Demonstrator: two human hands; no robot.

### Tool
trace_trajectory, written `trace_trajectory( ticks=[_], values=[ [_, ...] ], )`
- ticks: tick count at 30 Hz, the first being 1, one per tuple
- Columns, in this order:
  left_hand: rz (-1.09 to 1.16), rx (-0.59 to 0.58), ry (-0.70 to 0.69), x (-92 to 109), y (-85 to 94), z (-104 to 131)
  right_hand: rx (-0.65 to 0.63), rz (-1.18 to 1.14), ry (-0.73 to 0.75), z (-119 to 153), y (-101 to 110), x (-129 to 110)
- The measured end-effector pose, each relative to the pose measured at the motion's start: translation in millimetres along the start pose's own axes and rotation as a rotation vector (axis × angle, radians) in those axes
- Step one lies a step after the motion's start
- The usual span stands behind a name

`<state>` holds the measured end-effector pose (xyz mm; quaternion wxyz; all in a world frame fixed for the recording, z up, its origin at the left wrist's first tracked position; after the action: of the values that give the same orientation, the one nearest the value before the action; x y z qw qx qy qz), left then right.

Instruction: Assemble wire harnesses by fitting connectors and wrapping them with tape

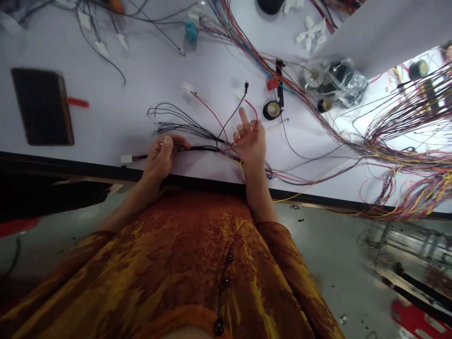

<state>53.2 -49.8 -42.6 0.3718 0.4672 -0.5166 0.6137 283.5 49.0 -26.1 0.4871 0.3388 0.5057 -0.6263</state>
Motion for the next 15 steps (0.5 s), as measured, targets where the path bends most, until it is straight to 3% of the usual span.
trace_trajectory(
  ticks=[3, 5, 11, 15],
  values=[
    [-0.059, -0.013, -0.001, 5.7, -2.6, 1.3, -0.094, 0.387, 0.017, -2.1, -8.1, 11.7],
    [-0.083, -0.019, 0.002, 9.0, -3.0, 1.8, -0.15, 0.525, 0.03, -4.7, -12.2, 15.2],
    [-0.015, -0.14, 0.053, 20.6, -11.9, -11.2, -0.225, 0.441, 0.037, -7.2, -16.7, 6.7],
    [-0.051, -0.369, 0.115, 28.4, -35.8, -34.5, -0.21, 0.539, 0.129, 2.1, -23.6, 2.3]
  ],
)
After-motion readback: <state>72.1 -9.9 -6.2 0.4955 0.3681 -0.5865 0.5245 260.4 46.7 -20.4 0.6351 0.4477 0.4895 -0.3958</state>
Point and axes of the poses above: each hand's wrist, its own z-axis away from the middle knuckle, its own y-axis out of the back of the hand, x = y × z, the point moved 2 cm from there along -z, towards the middle knuckle, and after that the axes turned 8 degrees about z, right-handed, at the moved point
